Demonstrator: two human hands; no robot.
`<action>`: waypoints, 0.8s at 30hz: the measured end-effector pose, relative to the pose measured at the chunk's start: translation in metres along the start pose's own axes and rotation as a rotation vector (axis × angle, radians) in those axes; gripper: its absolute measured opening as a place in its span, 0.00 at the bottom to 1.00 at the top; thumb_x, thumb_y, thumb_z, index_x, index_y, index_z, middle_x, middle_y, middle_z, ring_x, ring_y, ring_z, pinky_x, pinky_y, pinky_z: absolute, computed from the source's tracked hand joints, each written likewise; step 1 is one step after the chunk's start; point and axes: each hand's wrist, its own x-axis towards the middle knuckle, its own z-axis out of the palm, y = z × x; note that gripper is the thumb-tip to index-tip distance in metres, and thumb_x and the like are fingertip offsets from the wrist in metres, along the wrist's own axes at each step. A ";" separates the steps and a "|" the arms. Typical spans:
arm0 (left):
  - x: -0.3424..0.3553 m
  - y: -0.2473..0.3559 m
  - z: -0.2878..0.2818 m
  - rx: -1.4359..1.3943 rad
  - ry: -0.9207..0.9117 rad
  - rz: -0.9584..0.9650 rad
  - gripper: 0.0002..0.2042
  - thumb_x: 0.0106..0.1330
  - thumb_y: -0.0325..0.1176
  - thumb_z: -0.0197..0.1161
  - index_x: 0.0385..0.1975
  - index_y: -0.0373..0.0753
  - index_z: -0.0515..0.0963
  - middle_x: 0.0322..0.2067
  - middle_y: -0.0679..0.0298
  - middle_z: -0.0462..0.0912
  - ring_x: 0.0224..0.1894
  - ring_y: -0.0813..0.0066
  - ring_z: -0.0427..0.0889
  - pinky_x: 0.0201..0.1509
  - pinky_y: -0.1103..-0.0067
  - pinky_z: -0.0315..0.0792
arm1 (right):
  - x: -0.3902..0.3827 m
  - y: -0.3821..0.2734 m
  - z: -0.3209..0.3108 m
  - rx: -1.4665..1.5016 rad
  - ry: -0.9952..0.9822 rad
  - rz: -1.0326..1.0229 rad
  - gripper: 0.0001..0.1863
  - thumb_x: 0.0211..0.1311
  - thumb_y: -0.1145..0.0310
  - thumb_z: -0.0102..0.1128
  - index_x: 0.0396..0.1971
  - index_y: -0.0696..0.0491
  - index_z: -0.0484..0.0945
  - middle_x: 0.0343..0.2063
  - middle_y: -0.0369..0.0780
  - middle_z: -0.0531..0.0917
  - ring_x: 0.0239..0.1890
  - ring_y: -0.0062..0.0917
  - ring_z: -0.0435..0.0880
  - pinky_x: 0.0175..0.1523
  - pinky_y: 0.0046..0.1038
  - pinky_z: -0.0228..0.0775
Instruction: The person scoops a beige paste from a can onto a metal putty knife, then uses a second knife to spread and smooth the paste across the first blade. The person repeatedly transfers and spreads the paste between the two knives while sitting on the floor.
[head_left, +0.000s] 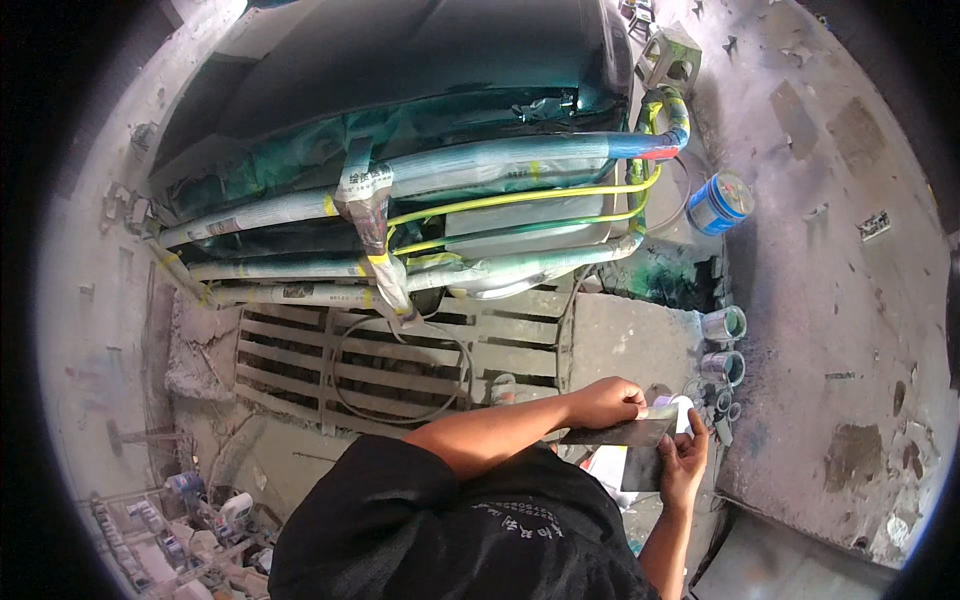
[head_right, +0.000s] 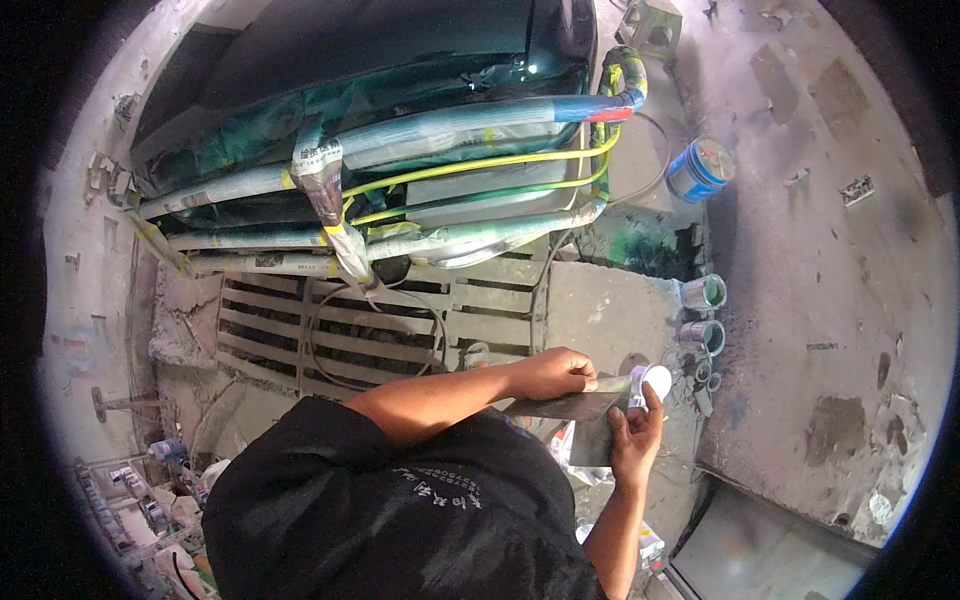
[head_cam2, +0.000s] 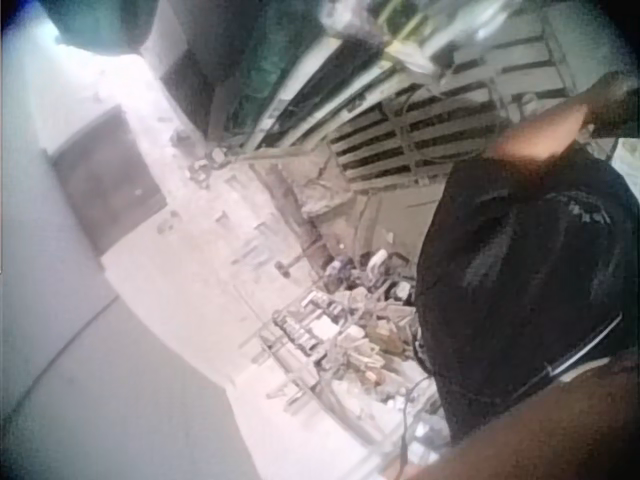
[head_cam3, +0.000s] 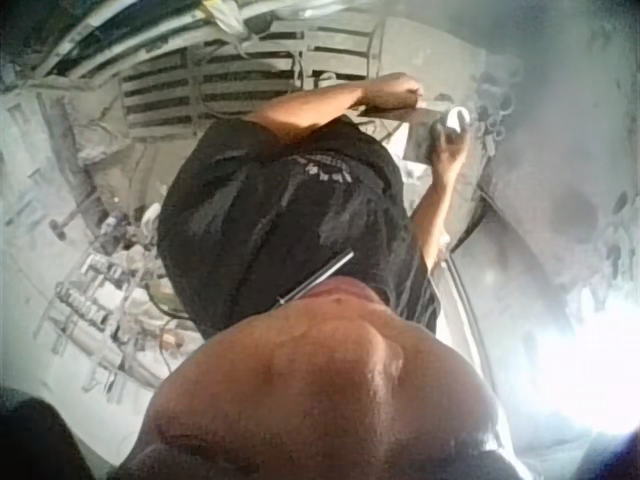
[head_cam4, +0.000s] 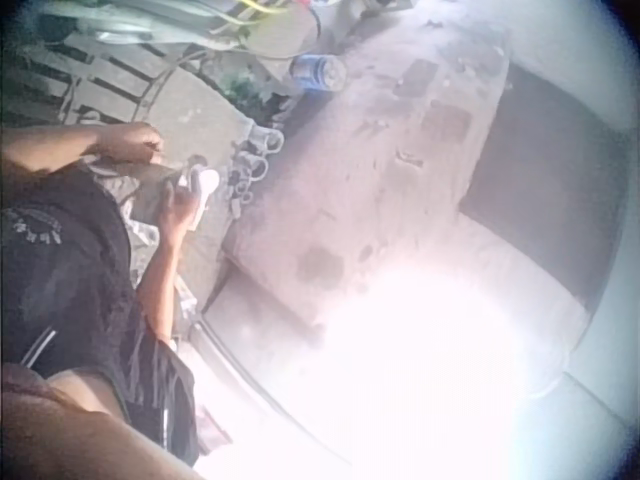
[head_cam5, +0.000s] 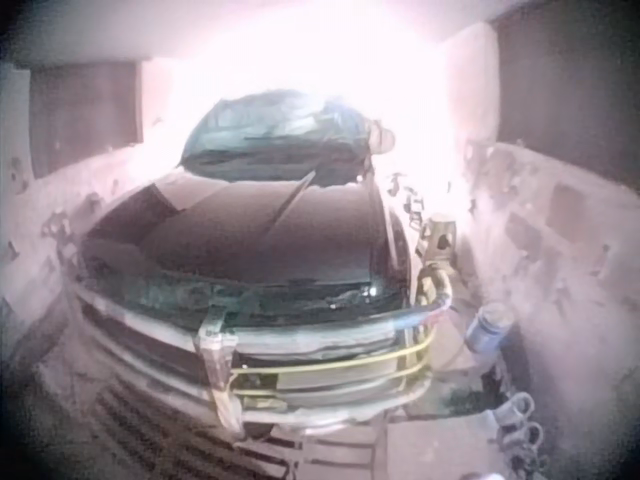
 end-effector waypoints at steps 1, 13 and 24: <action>-0.003 0.004 0.003 -0.004 0.018 -0.005 0.14 0.64 0.40 0.58 0.35 0.33 0.78 0.28 0.65 0.80 0.33 0.82 0.74 0.39 0.80 0.68 | -0.001 0.002 -0.003 0.006 -0.001 0.001 0.33 0.55 0.73 0.64 0.60 0.59 0.61 0.24 0.29 0.73 0.27 0.10 0.69 0.34 0.12 0.60; -0.006 0.034 0.020 -0.020 0.113 0.028 0.14 0.64 0.40 0.59 0.35 0.33 0.78 0.29 0.64 0.82 0.34 0.82 0.77 0.40 0.80 0.70 | -0.011 0.030 -0.014 1.041 -0.189 0.266 0.28 0.58 0.54 0.57 0.57 0.51 0.67 0.54 0.44 0.73 0.54 0.41 0.74 0.53 0.53 0.67; 0.002 0.038 0.013 0.084 0.109 0.079 0.12 0.63 0.38 0.60 0.36 0.35 0.79 0.30 0.63 0.82 0.34 0.80 0.78 0.41 0.80 0.71 | -0.012 -0.007 -0.008 0.951 -0.330 0.224 0.33 0.51 0.52 0.65 0.55 0.49 0.68 0.50 0.43 0.74 0.49 0.39 0.76 0.46 0.47 0.76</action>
